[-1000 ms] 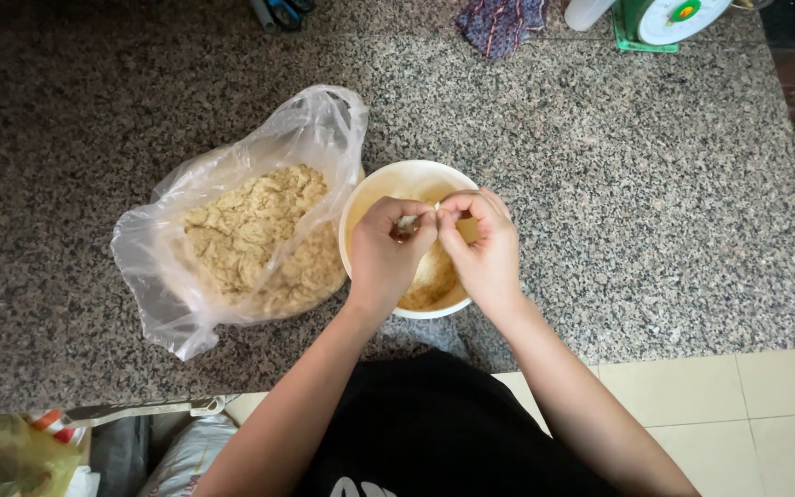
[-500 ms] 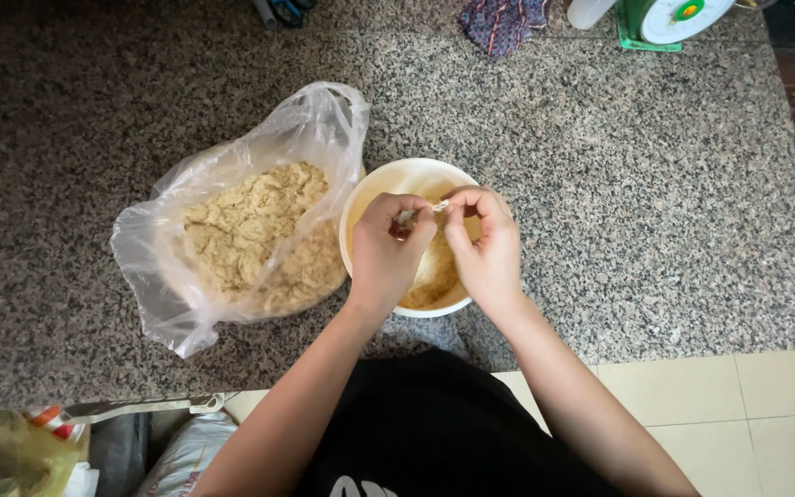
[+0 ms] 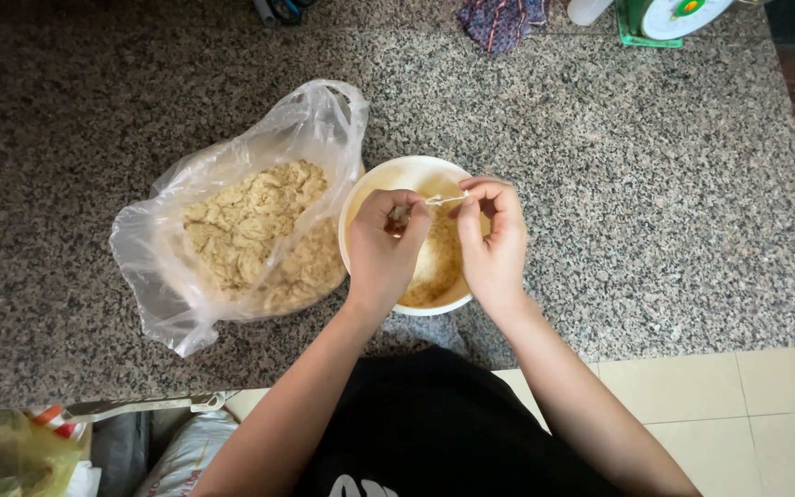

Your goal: Transferring dough from a plastic bag into a bowl and breaking it into smaller pieces.

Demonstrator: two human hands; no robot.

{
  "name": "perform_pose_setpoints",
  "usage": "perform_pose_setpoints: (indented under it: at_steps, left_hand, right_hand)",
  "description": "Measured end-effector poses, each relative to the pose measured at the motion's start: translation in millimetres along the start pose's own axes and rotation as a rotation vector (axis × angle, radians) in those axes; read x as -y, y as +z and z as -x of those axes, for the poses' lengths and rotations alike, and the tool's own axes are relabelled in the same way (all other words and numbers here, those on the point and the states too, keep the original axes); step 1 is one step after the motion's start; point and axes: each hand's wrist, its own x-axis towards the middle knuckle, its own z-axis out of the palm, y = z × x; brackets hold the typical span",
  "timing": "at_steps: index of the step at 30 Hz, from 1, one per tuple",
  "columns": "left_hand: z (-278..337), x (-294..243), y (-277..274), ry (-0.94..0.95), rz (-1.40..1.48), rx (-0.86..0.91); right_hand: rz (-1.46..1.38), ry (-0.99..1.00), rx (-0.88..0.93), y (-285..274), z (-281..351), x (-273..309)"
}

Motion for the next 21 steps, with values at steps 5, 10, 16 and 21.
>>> perform_pose_setpoints:
  at_steps: [5,10,16,21]
  left_hand:
    - [0,1,0,-0.022,0.013,-0.009]
    - [0,-3,0,-0.023,0.013,-0.016]
    - [0,-2,-1,0.003,-0.004,0.006]
    - [0,4,-1,0.012,0.027,0.051]
  right_hand:
    - [0.005,0.0,-0.008,0,1,-2]
    - [-0.052,0.016,-0.033,0,1,-6]
    - [0.25,-0.123,-0.008,-1,-3,7]
    - [0.28,-0.127,0.016,-1,-4,11]
